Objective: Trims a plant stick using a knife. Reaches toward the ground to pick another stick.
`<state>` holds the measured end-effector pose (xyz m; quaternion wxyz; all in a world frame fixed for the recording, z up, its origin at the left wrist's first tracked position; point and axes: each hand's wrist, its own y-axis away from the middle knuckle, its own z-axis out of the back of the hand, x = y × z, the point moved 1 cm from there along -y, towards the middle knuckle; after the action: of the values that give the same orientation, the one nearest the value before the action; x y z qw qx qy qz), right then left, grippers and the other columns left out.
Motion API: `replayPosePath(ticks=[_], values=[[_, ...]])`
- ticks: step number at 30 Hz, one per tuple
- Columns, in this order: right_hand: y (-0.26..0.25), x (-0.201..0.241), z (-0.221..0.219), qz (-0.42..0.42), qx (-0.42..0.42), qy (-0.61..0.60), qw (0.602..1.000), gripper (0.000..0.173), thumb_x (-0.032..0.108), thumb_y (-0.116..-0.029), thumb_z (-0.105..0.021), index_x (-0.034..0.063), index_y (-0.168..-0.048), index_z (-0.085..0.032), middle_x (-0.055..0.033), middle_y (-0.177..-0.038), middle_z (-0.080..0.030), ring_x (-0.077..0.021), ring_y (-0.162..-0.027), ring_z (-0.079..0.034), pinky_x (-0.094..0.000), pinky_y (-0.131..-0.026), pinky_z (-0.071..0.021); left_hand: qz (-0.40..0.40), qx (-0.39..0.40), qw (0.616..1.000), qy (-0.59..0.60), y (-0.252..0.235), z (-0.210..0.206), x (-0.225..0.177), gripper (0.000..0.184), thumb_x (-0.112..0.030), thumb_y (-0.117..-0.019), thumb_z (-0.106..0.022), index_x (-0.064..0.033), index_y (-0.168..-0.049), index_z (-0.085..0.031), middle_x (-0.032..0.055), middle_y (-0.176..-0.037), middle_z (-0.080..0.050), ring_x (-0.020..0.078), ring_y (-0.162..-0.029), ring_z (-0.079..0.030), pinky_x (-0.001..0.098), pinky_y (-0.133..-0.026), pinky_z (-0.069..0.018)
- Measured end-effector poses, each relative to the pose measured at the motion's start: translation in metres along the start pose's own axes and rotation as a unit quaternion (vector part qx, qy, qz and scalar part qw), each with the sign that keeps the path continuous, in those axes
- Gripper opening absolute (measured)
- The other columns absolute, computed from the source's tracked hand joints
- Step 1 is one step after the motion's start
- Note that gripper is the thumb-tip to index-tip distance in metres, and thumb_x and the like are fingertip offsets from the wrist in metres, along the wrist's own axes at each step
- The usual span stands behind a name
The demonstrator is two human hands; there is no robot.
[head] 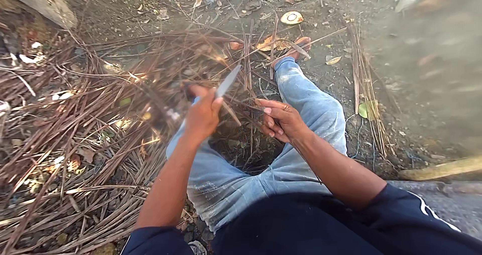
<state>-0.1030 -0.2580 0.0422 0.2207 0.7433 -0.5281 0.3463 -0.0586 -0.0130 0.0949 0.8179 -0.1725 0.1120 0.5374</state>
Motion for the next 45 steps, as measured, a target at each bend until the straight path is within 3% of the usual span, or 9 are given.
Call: replayPosePath(ticks=[5,8,12,16,20,24,33,40,45], values=[[-0.004,0.003,-0.008,-0.003,0.007,-0.026,1.000,0.022,0.015,-0.1042,-0.047,0.0082,-0.106,-0.068,0.0022,-0.054,-0.055,-0.0047,-0.040,-0.049,-0.0218,-0.044,-0.0498,-0.113,-0.056,0.992,-0.022,0.016,-0.030,-0.025,0.059,-0.046,-0.1095,-0.033,-0.0030,-0.144,-0.056,0.0164,-0.096,-0.069,0.0305,-0.068,-0.068,0.0479,-0.054,-0.0556],[-0.002,0.001,-0.010,-0.015,0.016,-0.043,0.999,0.037,0.013,-0.1048,-0.045,0.0015,-0.136,-0.061,0.0025,-0.054,-0.053,-0.0047,-0.040,-0.048,-0.0214,-0.044,-0.0497,-0.051,-0.052,0.997,0.009,0.007,-0.021,-0.011,0.056,-0.040,-0.1115,-0.032,-0.0007,-0.147,-0.050,0.0212,-0.110,-0.070,0.0361,-0.091,-0.071,0.0554,-0.077,-0.0582],[-0.005,0.004,-0.009,-0.010,0.025,-0.040,0.999,0.022,0.016,-0.1048,-0.048,0.0065,-0.111,-0.067,0.0026,-0.055,-0.054,-0.0051,-0.040,-0.049,-0.0223,-0.045,-0.0509,-0.115,-0.068,0.991,0.007,0.011,-0.030,-0.024,0.057,-0.043,-0.1098,-0.034,-0.0016,-0.143,-0.056,0.0166,-0.099,-0.069,0.0304,-0.073,-0.069,0.0486,-0.058,-0.0570],[-0.003,0.004,-0.010,-0.011,0.027,-0.038,0.999,0.038,0.014,-0.1062,-0.044,0.0019,-0.139,-0.059,0.0022,-0.054,-0.053,-0.0055,-0.040,-0.049,-0.0227,-0.044,-0.0512,-0.049,-0.052,0.997,0.020,0.004,-0.020,-0.008,0.054,-0.039,-0.1117,-0.032,-0.0020,-0.147,-0.050,0.0202,-0.109,-0.070,0.0352,-0.092,-0.071,0.0549,-0.078,-0.0580],[-0.005,0.005,-0.011,-0.004,0.034,-0.031,0.999,0.020,0.017,-0.1055,-0.048,0.0088,-0.104,-0.067,0.0016,-0.055,-0.055,-0.0055,-0.040,-0.050,-0.0229,-0.045,-0.0514,-0.137,-0.062,0.989,-0.001,0.007,-0.027,-0.025,0.056,-0.042,-0.1092,-0.036,-0.0022,-0.142,-0.057,0.0170,-0.098,-0.069,0.0316,-0.072,-0.069,0.0496,-0.057,-0.0567],[-0.001,0.004,-0.010,-0.006,0.026,-0.014,1.000,0.038,0.014,-0.1064,-0.044,0.0023,-0.140,-0.058,0.0017,-0.055,-0.054,-0.0057,-0.040,-0.049,-0.0233,-0.045,-0.0521,-0.002,-0.042,0.991,0.127,-0.014,0.000,-0.005,0.049,-0.035,-0.1107,-0.036,-0.0020,-0.141,-0.056,0.0180,-0.097,-0.071,0.0295,-0.083,-0.069,0.0525,-0.075,-0.0559],[0.005,-0.009,-0.006,-0.023,0.052,0.029,0.998,0.035,0.016,-0.1066,-0.047,0.0041,-0.136,-0.062,0.0021,-0.059,-0.057,-0.0058,-0.047,-0.054,-0.0245,-0.052,-0.0556,0.068,0.096,0.746,0.656,-0.025,0.007,-0.031,0.039,-0.041,-0.1094,-0.036,-0.0140,-0.129,-0.057,-0.0055,-0.069,-0.053,0.0046,-0.048,-0.048,0.0191,-0.044,-0.0463],[0.008,-0.010,0.000,-0.005,-0.008,0.014,1.000,0.035,0.011,-0.1047,-0.047,0.0005,-0.134,-0.064,0.0019,-0.056,-0.055,-0.0057,-0.044,-0.051,-0.0229,-0.048,-0.0525,0.027,0.004,0.976,0.214,-0.007,-0.012,-0.033,0.040,-0.031,-0.1095,-0.045,-0.0036,-0.134,-0.060,0.0102,-0.087,-0.066,0.0202,-0.069,-0.063,0.0427,-0.064,-0.0561],[0.005,-0.004,0.001,0.004,-0.023,0.031,0.999,0.034,0.010,-0.1036,-0.048,0.0007,-0.132,-0.065,0.0024,-0.056,-0.054,-0.0055,-0.043,-0.050,-0.0218,-0.047,-0.0506,-0.032,-0.030,0.998,0.047,0.011,-0.029,-0.024,0.051,-0.036,-0.1096,-0.042,0.0012,-0.141,-0.057,0.0223,-0.109,-0.070,0.0375,-0.092,-0.072,0.0577,-0.078,-0.0579]])
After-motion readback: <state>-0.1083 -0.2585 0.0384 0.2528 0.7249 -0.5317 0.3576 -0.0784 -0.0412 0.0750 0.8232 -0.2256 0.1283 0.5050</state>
